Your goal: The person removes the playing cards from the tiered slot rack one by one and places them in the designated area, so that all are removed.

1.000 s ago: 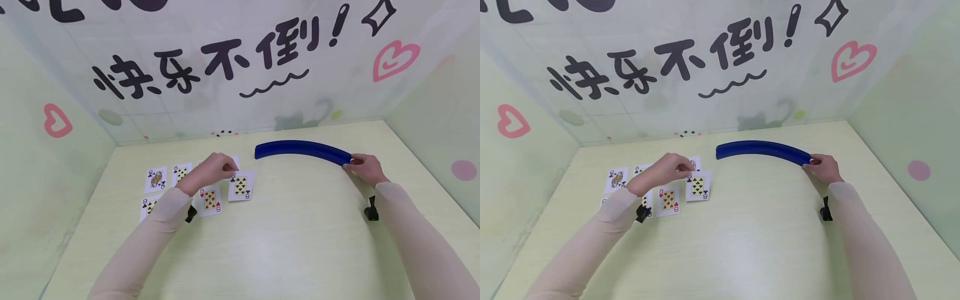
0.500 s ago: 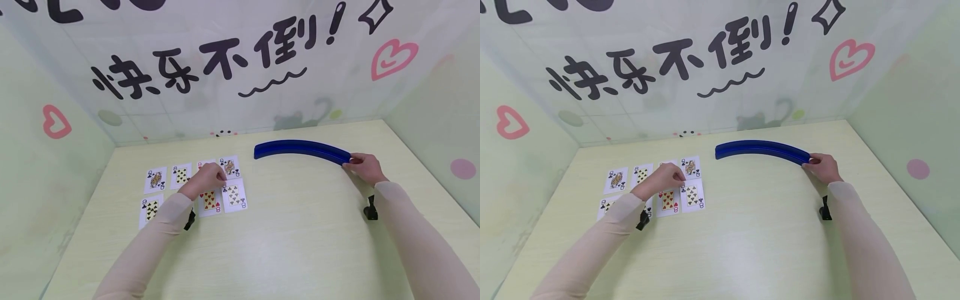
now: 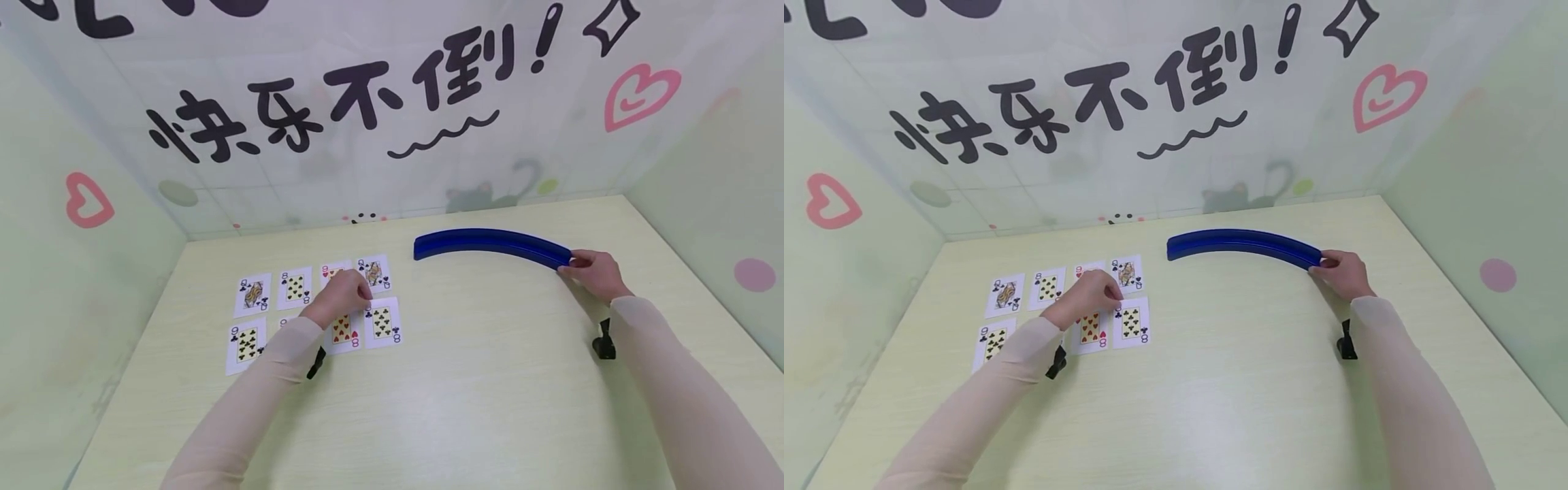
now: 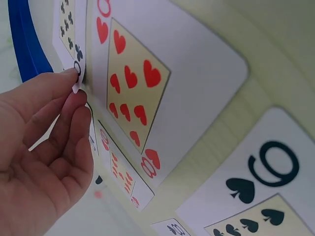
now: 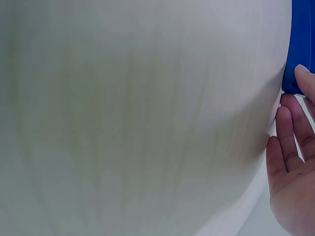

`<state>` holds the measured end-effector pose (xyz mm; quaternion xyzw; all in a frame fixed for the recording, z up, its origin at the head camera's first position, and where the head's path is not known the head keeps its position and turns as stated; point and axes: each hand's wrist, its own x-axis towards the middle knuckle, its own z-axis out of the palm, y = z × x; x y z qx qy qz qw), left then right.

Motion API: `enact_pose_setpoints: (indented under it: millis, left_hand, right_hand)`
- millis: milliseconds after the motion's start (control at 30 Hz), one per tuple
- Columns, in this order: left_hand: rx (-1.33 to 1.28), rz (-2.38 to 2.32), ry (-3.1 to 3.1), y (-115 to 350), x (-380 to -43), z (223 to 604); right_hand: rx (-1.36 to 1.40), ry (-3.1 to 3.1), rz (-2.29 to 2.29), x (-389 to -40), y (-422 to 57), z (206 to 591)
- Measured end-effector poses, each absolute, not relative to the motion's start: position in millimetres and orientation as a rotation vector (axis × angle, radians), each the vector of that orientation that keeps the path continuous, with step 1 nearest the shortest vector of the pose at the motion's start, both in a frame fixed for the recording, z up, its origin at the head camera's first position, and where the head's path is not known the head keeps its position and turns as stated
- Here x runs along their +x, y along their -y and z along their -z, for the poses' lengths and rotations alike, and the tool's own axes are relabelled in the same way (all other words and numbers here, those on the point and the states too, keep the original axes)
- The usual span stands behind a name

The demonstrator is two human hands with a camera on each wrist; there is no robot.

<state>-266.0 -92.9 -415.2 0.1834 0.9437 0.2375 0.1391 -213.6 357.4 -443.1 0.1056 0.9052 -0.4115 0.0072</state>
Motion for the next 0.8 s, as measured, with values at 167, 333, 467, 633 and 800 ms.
enact_pose_setpoints:
  millis: [167,333,467,633,800]
  left_hand:
    - [0.530,-0.678,-2.745,91.6,-264.4,415.1]
    - [0.499,-0.679,-2.749,91.1,-264.0,414.4]
    - [0.475,-0.680,-2.748,91.4,-265.2,415.8]
    - [0.439,-0.681,-2.751,92.3,-265.8,417.0]
    - [0.441,-0.685,-2.758,92.8,-265.7,417.1]
  right_hand:
    - [0.328,-2.828,1.274,-214.6,-358.7,441.6]
    - [0.326,-2.828,1.269,-215.9,-358.5,440.7]
    - [0.328,-2.831,1.262,-216.4,-357.8,440.0]
    - [0.338,-2.823,1.267,-216.1,-357.0,438.7]
    - [0.339,-2.815,1.277,-215.6,-357.7,437.8]
